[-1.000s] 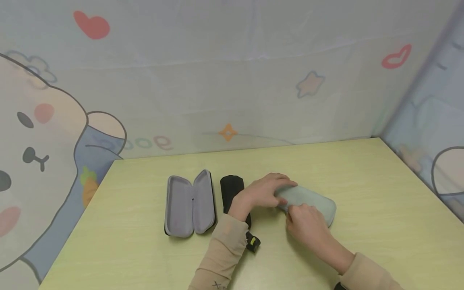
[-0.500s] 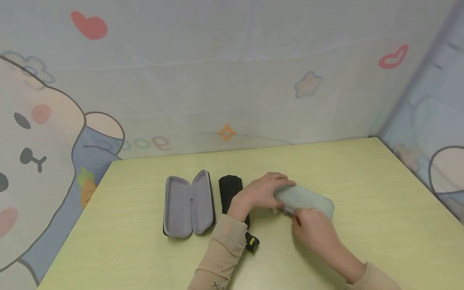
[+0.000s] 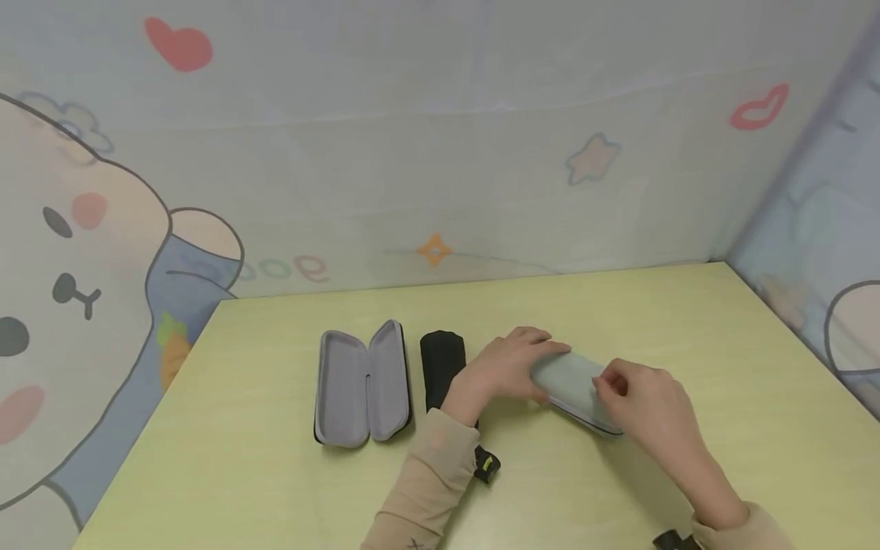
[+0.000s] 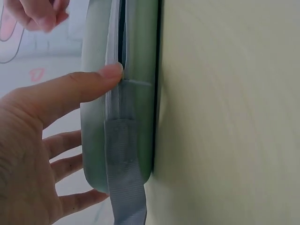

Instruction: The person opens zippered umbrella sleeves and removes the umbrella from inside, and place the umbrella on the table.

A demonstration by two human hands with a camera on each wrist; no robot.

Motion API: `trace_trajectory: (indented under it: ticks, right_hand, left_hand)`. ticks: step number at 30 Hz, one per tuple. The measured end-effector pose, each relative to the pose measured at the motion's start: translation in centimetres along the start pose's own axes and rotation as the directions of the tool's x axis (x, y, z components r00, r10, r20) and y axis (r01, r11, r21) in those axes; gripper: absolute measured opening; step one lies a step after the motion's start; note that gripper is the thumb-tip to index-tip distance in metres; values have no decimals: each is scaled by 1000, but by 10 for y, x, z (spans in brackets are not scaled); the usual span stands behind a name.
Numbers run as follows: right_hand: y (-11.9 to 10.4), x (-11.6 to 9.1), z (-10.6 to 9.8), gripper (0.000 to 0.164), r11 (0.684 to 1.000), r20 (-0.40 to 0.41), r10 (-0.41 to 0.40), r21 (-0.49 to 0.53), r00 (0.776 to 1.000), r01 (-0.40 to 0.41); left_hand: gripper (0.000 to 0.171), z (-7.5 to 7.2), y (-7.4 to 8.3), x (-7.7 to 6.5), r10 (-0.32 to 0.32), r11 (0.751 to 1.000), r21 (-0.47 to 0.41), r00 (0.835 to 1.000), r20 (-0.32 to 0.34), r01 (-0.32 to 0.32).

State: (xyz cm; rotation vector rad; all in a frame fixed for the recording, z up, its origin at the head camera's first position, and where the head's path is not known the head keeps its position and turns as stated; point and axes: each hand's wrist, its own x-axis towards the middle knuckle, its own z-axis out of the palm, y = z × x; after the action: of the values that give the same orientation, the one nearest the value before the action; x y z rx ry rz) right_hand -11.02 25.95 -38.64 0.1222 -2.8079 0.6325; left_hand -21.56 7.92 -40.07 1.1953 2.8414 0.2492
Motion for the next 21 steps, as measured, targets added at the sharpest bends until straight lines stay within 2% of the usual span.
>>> trace_trajectory:
  ticks: [10, 12, 15, 18, 21]
  right_hand:
    - [34, 20, -6, 15, 996, -49, -2, 86, 999, 6]
    - [37, 22, -5, 20, 996, -7, 13, 94, 1000, -12]
    - [41, 24, -1, 33, 993, 105, 35, 107, 994, -46]
    - [44, 25, 4, 46, 988, 218, 58, 126, 974, -87]
    - [44, 26, 10, 55, 984, 283, 77, 134, 956, -119]
  left_hand:
    - [77, 0, 8, 1, 9, 999, 49, 1000, 20, -10]
    - [77, 0, 9, 1, 8, 998, 56, 1000, 22, -10]
    - [76, 0, 10, 1, 0, 998, 70, 1000, 22, -2]
    - [76, 0, 11, 1, -13, 997, 83, 1000, 22, 11]
    - [77, 0, 13, 0, -27, 996, 90, 999, 30, 24]
